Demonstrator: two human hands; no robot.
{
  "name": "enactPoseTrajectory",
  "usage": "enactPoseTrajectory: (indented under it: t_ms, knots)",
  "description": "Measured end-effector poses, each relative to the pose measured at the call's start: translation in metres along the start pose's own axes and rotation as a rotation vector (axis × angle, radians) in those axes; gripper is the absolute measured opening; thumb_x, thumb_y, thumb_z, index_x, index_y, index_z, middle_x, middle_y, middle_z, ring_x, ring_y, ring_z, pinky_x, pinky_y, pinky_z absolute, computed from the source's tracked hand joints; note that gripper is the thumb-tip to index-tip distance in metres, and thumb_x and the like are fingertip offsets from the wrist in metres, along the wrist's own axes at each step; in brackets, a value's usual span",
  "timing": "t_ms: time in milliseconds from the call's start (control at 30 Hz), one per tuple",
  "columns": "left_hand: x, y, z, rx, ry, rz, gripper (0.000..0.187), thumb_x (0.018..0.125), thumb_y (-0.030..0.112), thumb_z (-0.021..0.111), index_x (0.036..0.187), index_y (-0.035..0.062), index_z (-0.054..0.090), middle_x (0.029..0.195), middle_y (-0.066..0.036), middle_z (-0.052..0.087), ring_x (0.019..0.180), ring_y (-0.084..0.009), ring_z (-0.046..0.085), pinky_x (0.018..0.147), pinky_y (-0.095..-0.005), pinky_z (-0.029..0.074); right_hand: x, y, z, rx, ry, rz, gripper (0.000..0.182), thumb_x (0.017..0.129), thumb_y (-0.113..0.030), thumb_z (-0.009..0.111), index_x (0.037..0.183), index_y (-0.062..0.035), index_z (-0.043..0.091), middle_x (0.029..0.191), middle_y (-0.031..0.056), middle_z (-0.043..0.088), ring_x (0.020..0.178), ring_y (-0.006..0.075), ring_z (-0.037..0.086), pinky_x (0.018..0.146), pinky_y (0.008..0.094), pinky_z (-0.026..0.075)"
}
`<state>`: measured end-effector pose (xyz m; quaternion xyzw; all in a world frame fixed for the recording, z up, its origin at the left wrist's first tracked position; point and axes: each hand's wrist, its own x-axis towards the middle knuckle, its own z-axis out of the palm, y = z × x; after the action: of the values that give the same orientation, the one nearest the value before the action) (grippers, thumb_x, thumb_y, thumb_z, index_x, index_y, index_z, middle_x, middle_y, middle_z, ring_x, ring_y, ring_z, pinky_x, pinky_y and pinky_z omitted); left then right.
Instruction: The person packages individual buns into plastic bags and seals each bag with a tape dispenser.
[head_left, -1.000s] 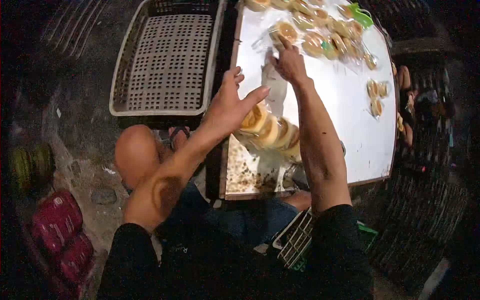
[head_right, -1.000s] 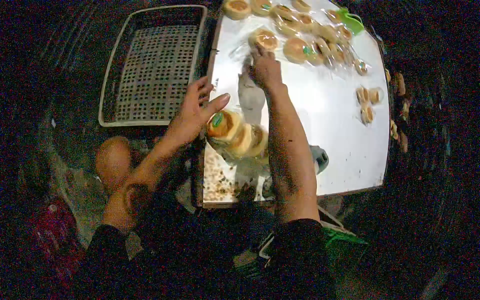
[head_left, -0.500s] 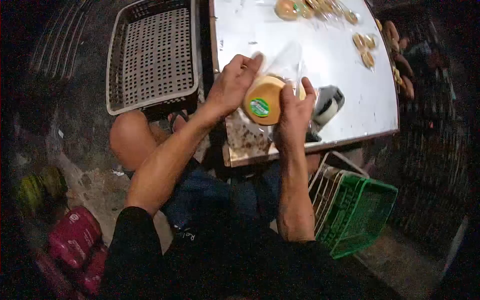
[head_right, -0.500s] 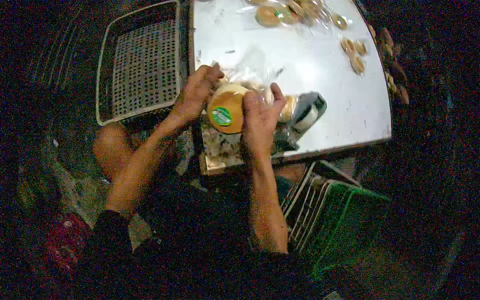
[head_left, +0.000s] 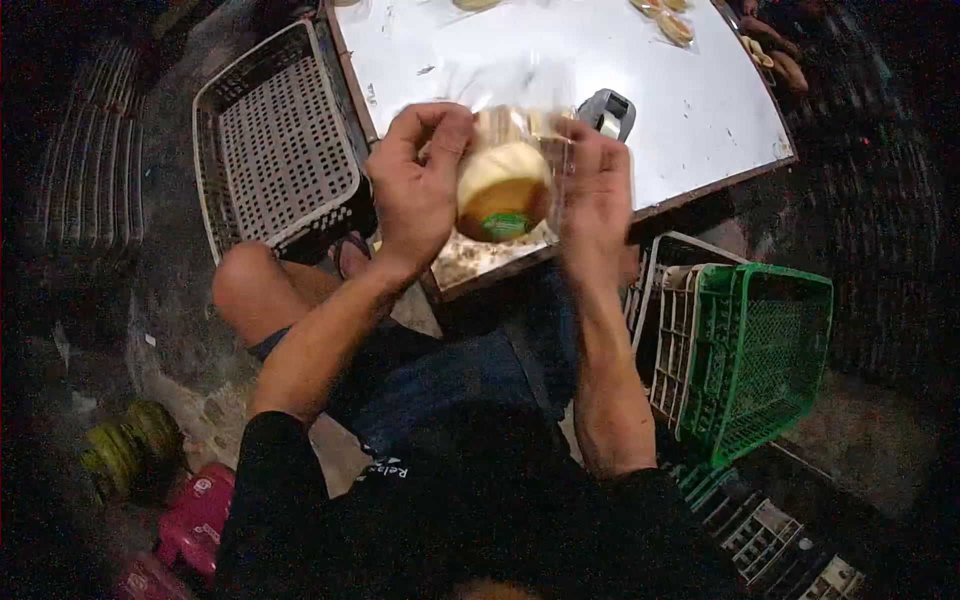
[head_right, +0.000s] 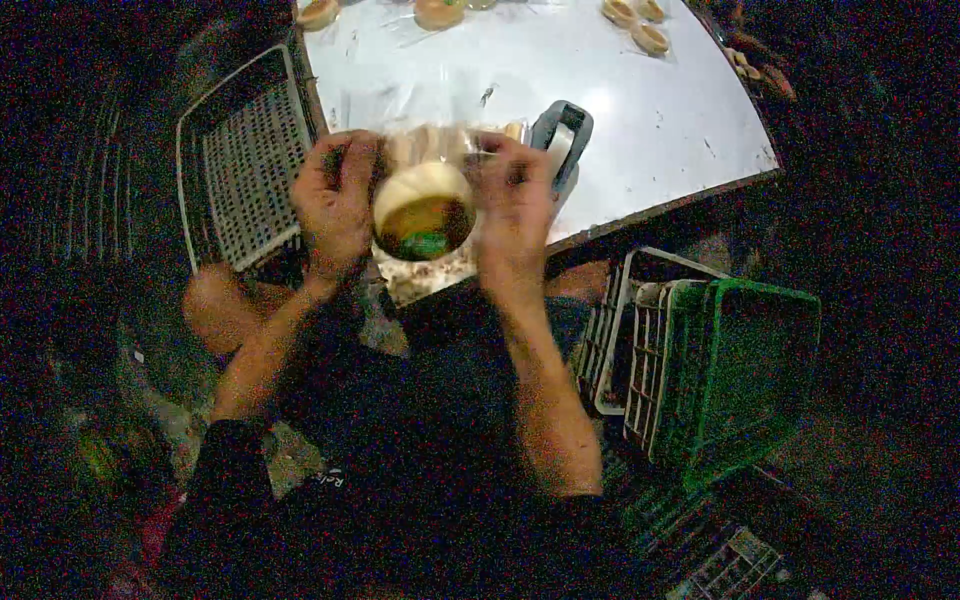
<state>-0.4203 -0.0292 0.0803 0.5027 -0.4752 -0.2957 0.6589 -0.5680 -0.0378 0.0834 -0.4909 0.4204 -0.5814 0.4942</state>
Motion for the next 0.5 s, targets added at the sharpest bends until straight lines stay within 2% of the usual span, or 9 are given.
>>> enactPoseTrajectory:
  t_ms: [33,100,167,200,233,300,400,500]
  knots:
    - [-0.004,0.001,0.004,-0.065,0.015,-0.003,0.02,0.094,0.016,0.058,0.095,-0.0036,0.062,0.083,-0.007,0.065,0.075,-0.0124,0.062,0.068,-0.025,0.052,-0.002,0.003,0.009,-0.076,-0.068,-0.189,0.018,0.096,-0.02,0.054,0.103,-0.0034,0.05,0.1,0.0091,0.059,0.093,0.0166,0.057,0.083,0.0304,0.047]
    - [-0.002,0.006,0.008,-0.193,0.052,0.004,0.021,0.094,0.016,0.057,0.096,-0.0041,0.062,0.083,-0.008,0.066,0.074,-0.0127,0.063,0.067,-0.0241,0.052,0.001,0.001,0.014,-0.182,-0.041,-0.042,0.016,0.094,-0.018,0.058,0.097,-0.0045,0.052,0.093,0.006,0.06,0.089,0.0152,0.057,0.082,0.0309,0.048]
    - [0.007,0.018,-0.006,-0.115,0.045,-0.095,0.024,0.095,0.018,0.056,0.096,-0.0052,0.063,0.079,-0.009,0.066,0.071,-0.0114,0.063,0.065,-0.0234,0.051,0.01,0.007,0.009,0.436,0.035,0.092,0.015,0.092,-0.019,0.061,0.093,-0.005,0.054,0.088,0.0038,0.059,0.085,0.0144,0.058,0.08,0.0312,0.048]
    - [0.012,0.019,-0.013,-0.137,0.034,-0.118,0.024,0.095,0.018,0.056,0.095,-0.0053,0.063,0.078,-0.009,0.066,0.071,-0.011,0.063,0.065,-0.0233,0.051,0.013,0.002,0.006,0.523,0.076,0.105,0.015,0.092,-0.02,0.06,0.094,-0.0061,0.054,0.09,0.0045,0.06,0.085,0.0146,0.058,0.079,0.0308,0.049]
    - [0.014,0.018,-0.019,-0.161,0.023,-0.15,0.024,0.095,0.018,0.055,0.095,-0.0053,0.063,0.078,-0.009,0.066,0.07,-0.0107,0.063,0.065,-0.0232,0.051,0.013,-0.014,0.015,0.429,0.061,0.157,0.016,0.093,-0.02,0.059,0.095,-0.0054,0.054,0.093,0.0046,0.061,0.085,0.0135,0.058,0.08,0.0291,0.048]
    - [0.014,0.013,-0.02,-0.19,0.037,-0.14,0.024,0.096,0.018,0.055,0.091,-0.0041,0.062,0.073,-0.005,0.064,0.067,-0.0083,0.059,0.062,-0.0225,0.049,0.012,-0.015,0.017,0.012,-0.075,-0.027,0.017,0.096,-0.02,0.053,0.099,-0.0031,0.053,0.09,0.0095,0.061,0.084,0.0176,0.061,0.081,0.031,0.051]
    - [0.021,0.007,-0.027,-0.159,0.12,-0.11,0.025,0.096,0.02,0.054,0.088,-0.0029,0.061,0.069,-0.002,0.059,0.063,-0.0068,0.054,0.06,-0.0218,0.046,0.007,-0.025,0.04,0.176,0.011,-0.204,0.017,0.096,-0.019,0.053,0.097,-0.0022,0.053,0.087,0.0089,0.061,0.084,0.0174,0.061,0.078,0.0308,0.051]
    - [0.024,0.01,-0.031,-0.209,0.104,-0.077,0.025,0.097,0.02,0.053,0.087,-0.0019,0.06,0.071,-0.003,0.06,0.065,-0.0067,0.054,0.06,-0.0216,0.045,0.01,-0.02,0.043,-0.253,-0.075,-0.244,0.017,0.097,-0.019,0.051,0.099,-0.0015,0.052,0.085,0.0096,0.06,0.081,0.0176,0.061,0.076,0.0321,0.052]
